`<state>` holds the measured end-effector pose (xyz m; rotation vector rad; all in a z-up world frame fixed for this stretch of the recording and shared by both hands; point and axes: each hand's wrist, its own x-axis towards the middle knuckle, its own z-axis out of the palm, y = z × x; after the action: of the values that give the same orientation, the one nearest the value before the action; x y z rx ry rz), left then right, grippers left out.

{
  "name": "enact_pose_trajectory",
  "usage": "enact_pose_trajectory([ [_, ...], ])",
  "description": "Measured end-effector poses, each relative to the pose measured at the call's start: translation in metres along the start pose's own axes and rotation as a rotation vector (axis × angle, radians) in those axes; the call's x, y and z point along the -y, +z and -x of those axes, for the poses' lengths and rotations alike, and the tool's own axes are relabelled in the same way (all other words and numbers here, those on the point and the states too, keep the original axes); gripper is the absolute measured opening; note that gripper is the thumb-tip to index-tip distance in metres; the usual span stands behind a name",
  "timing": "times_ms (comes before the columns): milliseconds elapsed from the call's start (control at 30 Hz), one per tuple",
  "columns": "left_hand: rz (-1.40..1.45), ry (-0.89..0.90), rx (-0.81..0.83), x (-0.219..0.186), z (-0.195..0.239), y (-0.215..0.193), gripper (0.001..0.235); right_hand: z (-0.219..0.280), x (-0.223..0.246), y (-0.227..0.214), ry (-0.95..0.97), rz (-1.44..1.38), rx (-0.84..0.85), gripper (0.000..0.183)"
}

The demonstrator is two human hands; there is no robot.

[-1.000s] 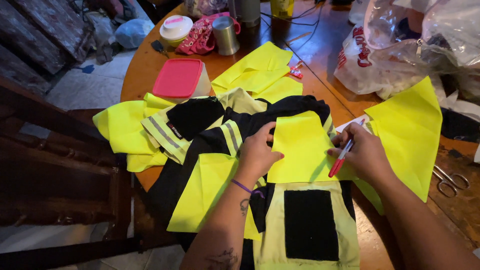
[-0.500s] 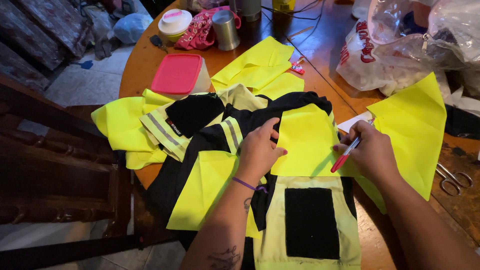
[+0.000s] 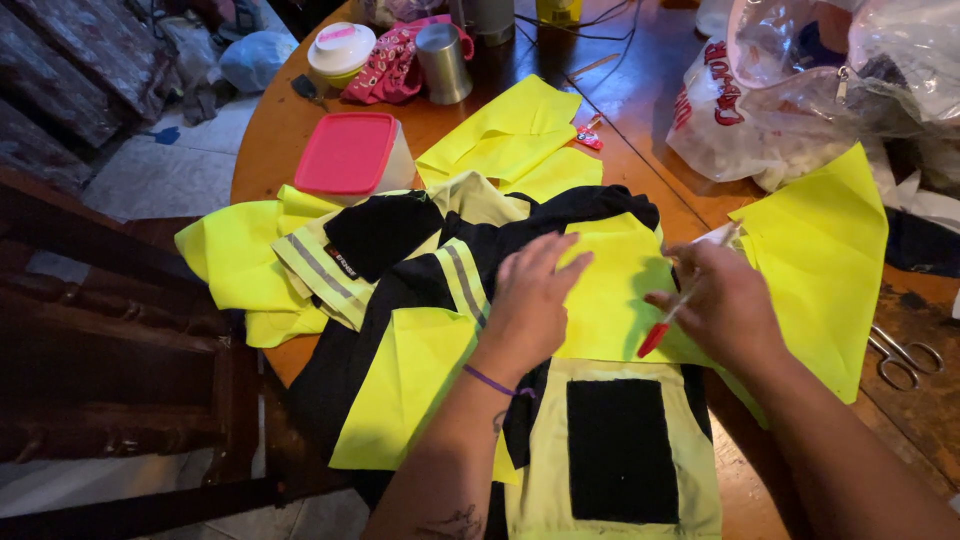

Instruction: The person places a yellow fabric piece on a black and yellow garment, then uses a red pen to mark lines on the fabric. They continue to adjust and fold the fabric pieces on the garment throughout the clip.

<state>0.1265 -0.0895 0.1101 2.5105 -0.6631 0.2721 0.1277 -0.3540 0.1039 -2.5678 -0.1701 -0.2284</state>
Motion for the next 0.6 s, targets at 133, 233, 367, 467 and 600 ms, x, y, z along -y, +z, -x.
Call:
enact_pose_trajectory([
  [133,-0.110,0.100,0.229,-0.008,-0.003,0.025,0.064,-0.010,0.015,0.023,-0.640,-0.036,0.028,0.023],
  [233,-0.089,0.027,0.317,-0.010,-0.005,0.019,0.072,-0.015,0.014,0.029,-0.674,0.046,0.013,0.031],
  [367,-0.108,0.009,0.308,-0.019,-0.005,0.006,0.080,-0.020,0.012,0.024,-0.540,0.153,0.102,0.055],
  [467,-0.120,-0.092,0.370,-0.021,-0.008,-0.001,0.091,-0.028,0.019,0.011,-0.343,0.129,0.241,0.077],
  [600,-0.115,-0.160,0.410,-0.013,-0.009,-0.004,0.104,-0.041,0.009,0.014,-0.288,0.110,0.268,0.112],
])
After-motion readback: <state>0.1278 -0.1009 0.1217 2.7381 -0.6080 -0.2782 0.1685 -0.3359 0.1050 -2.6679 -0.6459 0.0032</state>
